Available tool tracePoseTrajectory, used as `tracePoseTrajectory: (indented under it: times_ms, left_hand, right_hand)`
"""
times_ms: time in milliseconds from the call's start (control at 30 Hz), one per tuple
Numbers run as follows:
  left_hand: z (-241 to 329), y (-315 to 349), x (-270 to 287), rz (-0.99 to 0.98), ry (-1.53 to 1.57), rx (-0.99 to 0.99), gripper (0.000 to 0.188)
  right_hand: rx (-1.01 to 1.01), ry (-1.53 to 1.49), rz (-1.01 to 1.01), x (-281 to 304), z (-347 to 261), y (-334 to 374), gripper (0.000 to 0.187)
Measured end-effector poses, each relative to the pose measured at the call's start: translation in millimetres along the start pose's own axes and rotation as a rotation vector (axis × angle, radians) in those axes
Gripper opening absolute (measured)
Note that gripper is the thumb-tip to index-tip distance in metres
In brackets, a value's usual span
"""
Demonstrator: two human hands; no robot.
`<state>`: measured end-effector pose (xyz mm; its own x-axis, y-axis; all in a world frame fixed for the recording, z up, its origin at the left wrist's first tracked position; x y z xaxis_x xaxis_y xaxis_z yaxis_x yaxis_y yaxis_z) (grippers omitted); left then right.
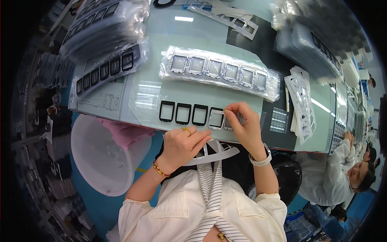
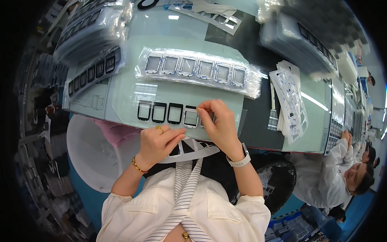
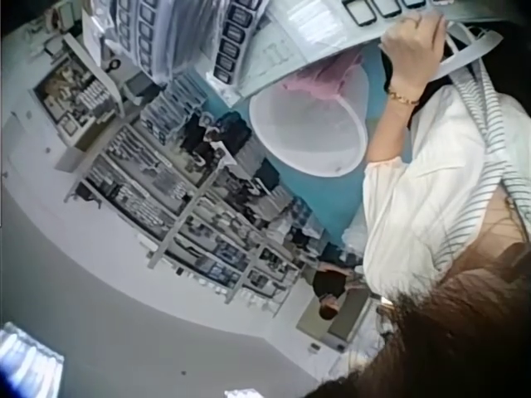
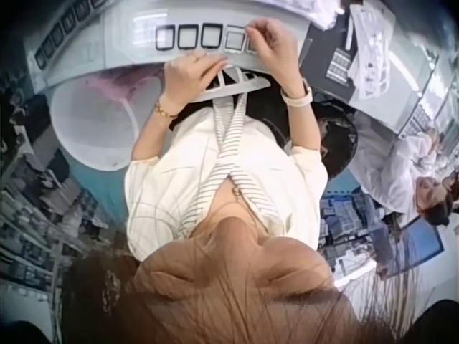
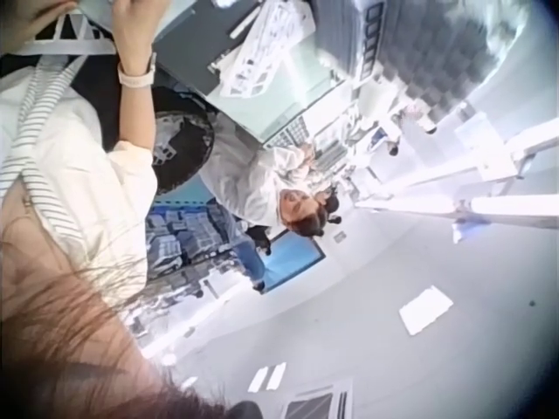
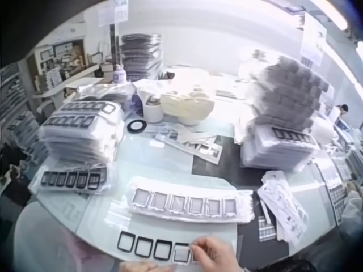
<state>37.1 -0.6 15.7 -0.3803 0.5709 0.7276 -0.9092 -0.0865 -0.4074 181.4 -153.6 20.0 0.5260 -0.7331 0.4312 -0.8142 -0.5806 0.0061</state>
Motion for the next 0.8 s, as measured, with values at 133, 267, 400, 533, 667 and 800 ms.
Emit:
tracePoseTrajectory:
  times_ms: [133,267,400,533,667,800]
  left_hand:
    - [0.1,0.7,0.0,-0.003,-0.003,-0.001,0.014]
    - [-0.1,0.9,-0.3,0.002,-0.008,-0.005,0.014]
    - [-0.2,1.2,-0.2,0.010,-0.004,-0.012,0.016]
    - [0.5,1.7,-0.2,0.017,-0.042,-0.022,0.021]
    - [0.2,2.3,-2.3,0.016,-0.062,-0.030,0.023]
    - [1.5,1.2,-1.5,0.022,-0.056,-0.024,0.022]
  right_hand:
    - [-0.001,-0.003,0.002,-0.3,-1.7,0.0,0.007]
    - [0.018,0.011,0.010,-0.5,-4.2,-0.1,0.006]
    - [0.021,0.018,0.018,-1.1,-4.5,-0.2,0.006]
    - [0.030,0.009,0.024,-1.5,-2.6,0.0,0.006]
    - [0.032,0.025,0.025,-0.9,-1.6,0.0,0.006]
    - [0.054,0.026,0.028,-1.0,-2.2,0.1,0.005]
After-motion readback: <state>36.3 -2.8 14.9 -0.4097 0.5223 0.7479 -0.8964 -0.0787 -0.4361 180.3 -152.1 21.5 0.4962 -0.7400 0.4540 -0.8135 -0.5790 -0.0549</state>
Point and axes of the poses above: each hand's wrist, its own y-axis away from the middle knuckle, its own x-axis out of the back of the hand, z = x × y, the point moved 4 cm from there along -y, towards the middle knuckle, and after that the axes turned 5 degrees about -x, right-handed, at the moved point
